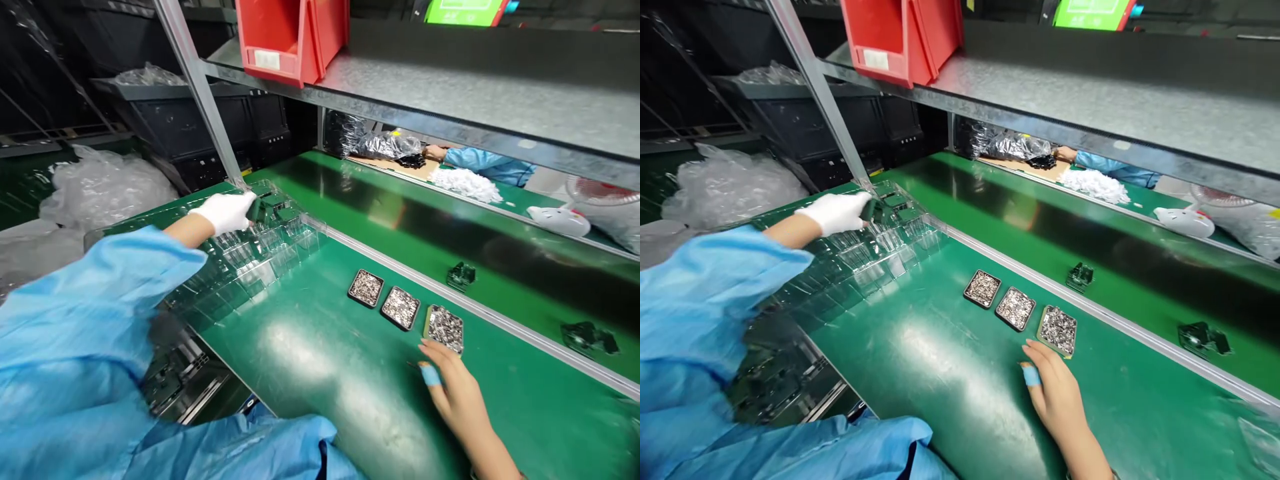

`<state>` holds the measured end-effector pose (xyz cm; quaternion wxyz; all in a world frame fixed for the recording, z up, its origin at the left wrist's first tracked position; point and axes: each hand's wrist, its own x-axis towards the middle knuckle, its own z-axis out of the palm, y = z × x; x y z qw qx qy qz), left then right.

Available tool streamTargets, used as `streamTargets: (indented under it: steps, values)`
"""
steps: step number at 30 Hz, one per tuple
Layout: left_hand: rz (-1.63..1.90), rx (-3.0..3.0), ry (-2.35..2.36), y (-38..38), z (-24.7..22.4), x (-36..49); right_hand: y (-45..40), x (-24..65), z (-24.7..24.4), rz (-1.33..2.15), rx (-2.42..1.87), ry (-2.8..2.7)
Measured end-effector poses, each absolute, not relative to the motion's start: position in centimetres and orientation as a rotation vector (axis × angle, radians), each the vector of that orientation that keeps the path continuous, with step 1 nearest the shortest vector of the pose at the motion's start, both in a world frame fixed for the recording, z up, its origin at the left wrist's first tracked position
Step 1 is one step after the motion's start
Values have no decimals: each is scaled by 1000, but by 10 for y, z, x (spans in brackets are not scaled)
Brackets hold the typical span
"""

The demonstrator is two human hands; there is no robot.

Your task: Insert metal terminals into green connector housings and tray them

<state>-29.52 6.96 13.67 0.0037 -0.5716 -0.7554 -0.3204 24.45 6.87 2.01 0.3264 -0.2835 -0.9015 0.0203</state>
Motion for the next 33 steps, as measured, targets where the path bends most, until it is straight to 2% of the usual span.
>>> streamTargets:
  steps: [2,4,6,8,11,14,19,22,25,33]
  values:
    - [-1137,-1769,-2526,44,132,-277,69,233,20,162,-754,-2337]
    - [-1593,-1819,-2614,17,117,-236,63,212,23,327,-770,-2312]
    - [-1995,-2114,-2634,-8,95,-180,53,187,28,558,-791,-2291]
    - [-2066,-2376,-2730,-27,68,-123,41,164,34,807,-743,-2273]
    - [-1884,-2851,-2579,-35,34,-66,28,149,40,1034,-680,-2244]
    - [-1304,-3243,-2323,-9,21,-56,22,162,38,1034,-775,-2250]
    - [-374,-2660,-2144,73,40,-72,19,197,25,866,-945,-2448]
    - [26,-2499,-1959,111,46,-60,16,206,22,793,-971,-2430]
    - [183,-2472,-1867,128,42,-45,15,212,25,745,-985,-2296]
    - [259,-2505,-1832,129,38,-43,15,218,29,787,-1013,-2177]
